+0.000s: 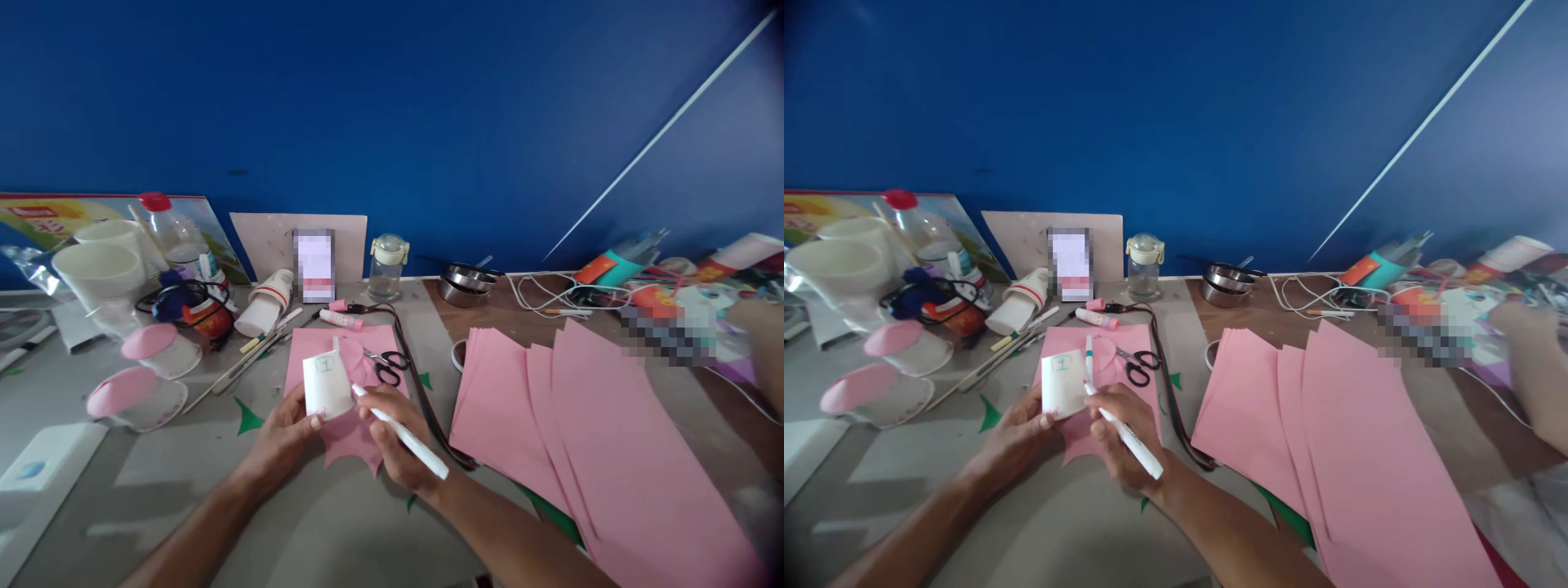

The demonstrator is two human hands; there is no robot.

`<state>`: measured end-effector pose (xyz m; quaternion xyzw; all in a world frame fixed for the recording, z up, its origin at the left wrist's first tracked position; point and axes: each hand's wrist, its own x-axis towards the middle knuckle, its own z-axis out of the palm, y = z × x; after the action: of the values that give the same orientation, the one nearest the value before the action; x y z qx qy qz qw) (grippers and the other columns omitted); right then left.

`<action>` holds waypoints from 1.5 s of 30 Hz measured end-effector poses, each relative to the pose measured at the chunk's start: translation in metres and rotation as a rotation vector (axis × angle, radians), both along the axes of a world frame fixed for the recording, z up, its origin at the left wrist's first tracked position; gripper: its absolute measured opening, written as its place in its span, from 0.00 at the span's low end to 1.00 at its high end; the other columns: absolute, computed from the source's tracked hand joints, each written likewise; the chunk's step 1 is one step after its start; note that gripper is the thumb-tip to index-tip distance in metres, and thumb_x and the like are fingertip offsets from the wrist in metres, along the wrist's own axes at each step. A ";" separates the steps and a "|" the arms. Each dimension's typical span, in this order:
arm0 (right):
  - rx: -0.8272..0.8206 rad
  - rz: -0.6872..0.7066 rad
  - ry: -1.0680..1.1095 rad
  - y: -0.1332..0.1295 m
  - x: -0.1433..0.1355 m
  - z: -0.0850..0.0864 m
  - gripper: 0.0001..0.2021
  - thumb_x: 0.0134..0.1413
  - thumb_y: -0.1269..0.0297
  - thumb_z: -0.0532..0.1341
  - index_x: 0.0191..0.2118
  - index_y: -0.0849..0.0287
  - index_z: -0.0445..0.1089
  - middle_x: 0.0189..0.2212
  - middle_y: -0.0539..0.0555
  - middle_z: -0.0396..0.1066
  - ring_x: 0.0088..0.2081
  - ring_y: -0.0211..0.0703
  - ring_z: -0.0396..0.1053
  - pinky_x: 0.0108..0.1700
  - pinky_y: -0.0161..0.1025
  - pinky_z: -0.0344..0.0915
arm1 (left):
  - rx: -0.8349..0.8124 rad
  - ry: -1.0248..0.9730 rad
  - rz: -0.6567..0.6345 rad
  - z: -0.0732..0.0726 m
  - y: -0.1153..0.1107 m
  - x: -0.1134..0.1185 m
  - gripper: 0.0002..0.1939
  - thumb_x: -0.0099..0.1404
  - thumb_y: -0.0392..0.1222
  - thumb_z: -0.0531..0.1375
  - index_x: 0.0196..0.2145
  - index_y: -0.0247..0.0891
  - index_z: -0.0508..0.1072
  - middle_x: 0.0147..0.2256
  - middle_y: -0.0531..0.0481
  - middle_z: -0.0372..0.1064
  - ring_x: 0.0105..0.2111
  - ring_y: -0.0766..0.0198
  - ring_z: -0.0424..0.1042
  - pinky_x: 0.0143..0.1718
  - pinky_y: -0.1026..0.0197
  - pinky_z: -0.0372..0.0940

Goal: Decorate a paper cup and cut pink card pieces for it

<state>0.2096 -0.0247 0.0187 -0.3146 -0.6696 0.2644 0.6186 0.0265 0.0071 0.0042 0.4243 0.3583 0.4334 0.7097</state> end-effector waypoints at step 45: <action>-0.159 0.026 -0.052 -0.004 0.002 -0.003 0.13 0.65 0.59 0.51 0.42 0.57 0.70 0.38 0.58 0.74 0.38 0.44 0.73 0.40 0.41 0.72 | 0.071 0.126 0.064 -0.001 0.002 -0.002 0.33 0.47 0.54 0.71 0.48 0.36 0.73 0.44 0.42 0.74 0.48 0.46 0.68 0.47 0.54 0.62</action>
<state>0.2119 -0.0284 0.0157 -0.3607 -0.6664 0.3164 0.5707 0.0243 0.0087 0.0031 0.4641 0.4002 0.4407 0.6559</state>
